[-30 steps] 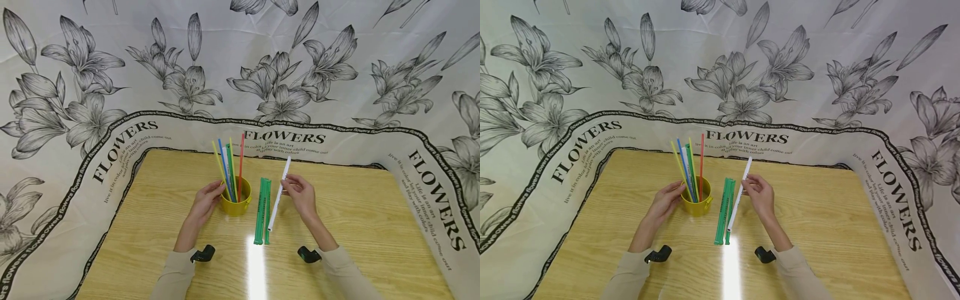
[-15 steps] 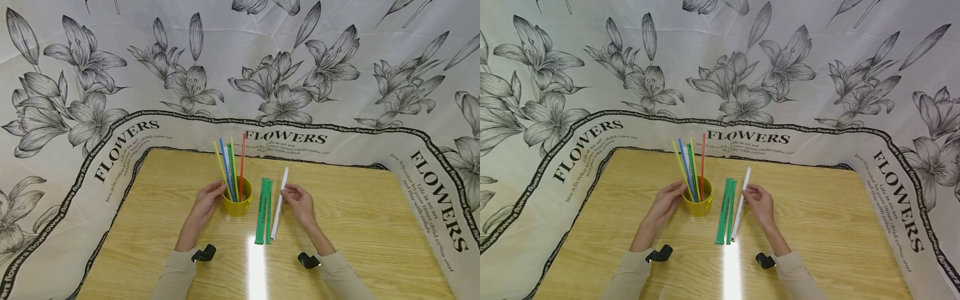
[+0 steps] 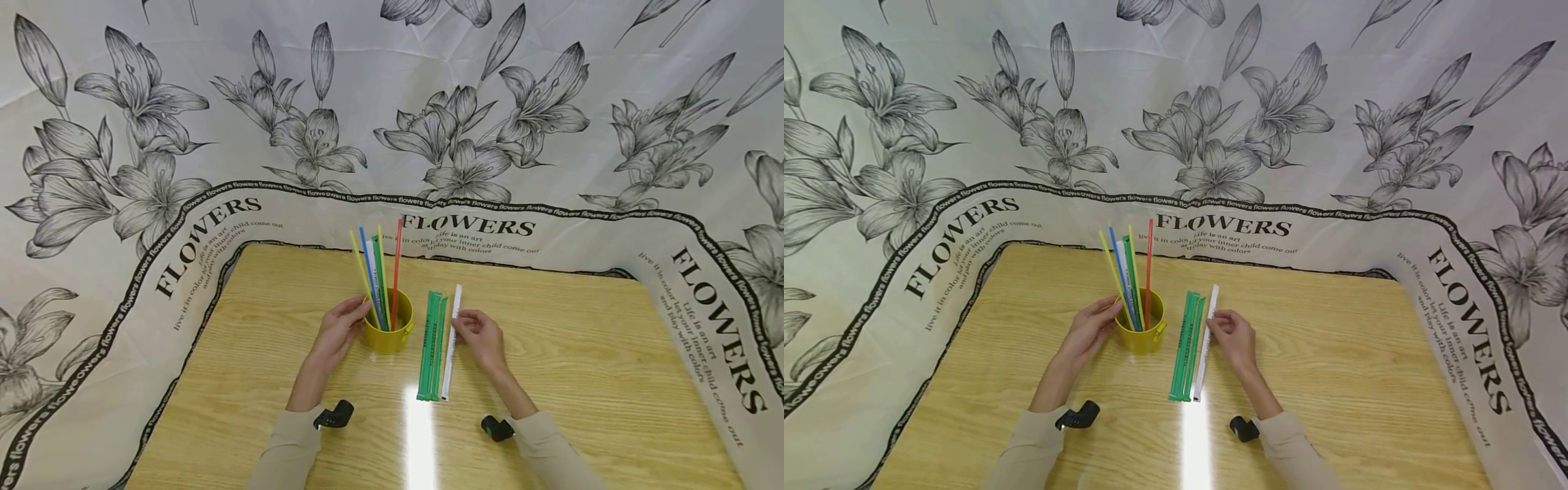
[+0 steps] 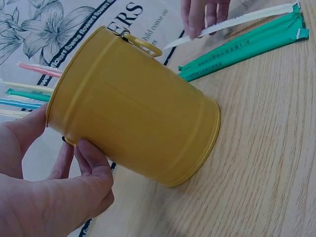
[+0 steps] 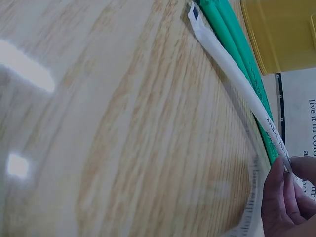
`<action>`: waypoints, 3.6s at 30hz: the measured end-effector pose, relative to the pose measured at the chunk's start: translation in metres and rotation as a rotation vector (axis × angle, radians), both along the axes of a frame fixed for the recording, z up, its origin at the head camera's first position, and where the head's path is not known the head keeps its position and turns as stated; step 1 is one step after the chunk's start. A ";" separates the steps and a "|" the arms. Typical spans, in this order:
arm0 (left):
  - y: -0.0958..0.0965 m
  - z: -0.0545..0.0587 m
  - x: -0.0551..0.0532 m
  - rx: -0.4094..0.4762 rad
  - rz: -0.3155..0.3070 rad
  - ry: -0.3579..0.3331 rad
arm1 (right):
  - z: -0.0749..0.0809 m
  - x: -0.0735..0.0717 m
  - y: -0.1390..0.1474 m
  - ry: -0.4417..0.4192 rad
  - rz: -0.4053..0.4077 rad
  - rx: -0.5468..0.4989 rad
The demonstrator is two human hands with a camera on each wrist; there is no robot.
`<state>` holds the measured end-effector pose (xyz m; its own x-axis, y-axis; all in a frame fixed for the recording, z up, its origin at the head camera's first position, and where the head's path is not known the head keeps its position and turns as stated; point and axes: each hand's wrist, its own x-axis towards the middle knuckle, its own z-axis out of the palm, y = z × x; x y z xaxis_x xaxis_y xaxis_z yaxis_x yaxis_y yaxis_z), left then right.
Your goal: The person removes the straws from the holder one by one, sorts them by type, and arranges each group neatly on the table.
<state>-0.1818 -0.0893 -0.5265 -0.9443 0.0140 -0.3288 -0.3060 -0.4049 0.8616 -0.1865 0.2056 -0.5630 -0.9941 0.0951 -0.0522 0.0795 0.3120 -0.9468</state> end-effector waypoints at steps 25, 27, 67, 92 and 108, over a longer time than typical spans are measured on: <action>0.003 0.003 0.003 0.008 -0.008 0.011 | 0.009 -0.003 -0.017 0.083 0.039 0.328; 0.002 0.003 0.003 0.005 -0.008 0.009 | 0.014 -0.004 -0.017 0.110 0.042 0.334; -0.001 0.000 0.001 -0.004 -0.010 0.020 | 0.091 -0.016 -0.098 0.413 0.179 0.059; 0.000 0.001 0.002 0.008 -0.004 0.003 | 0.083 -0.017 -0.142 0.422 0.261 0.114; 0.000 -0.001 -0.001 -0.018 -0.018 0.007 | 0.083 -0.021 -0.154 0.441 0.286 0.238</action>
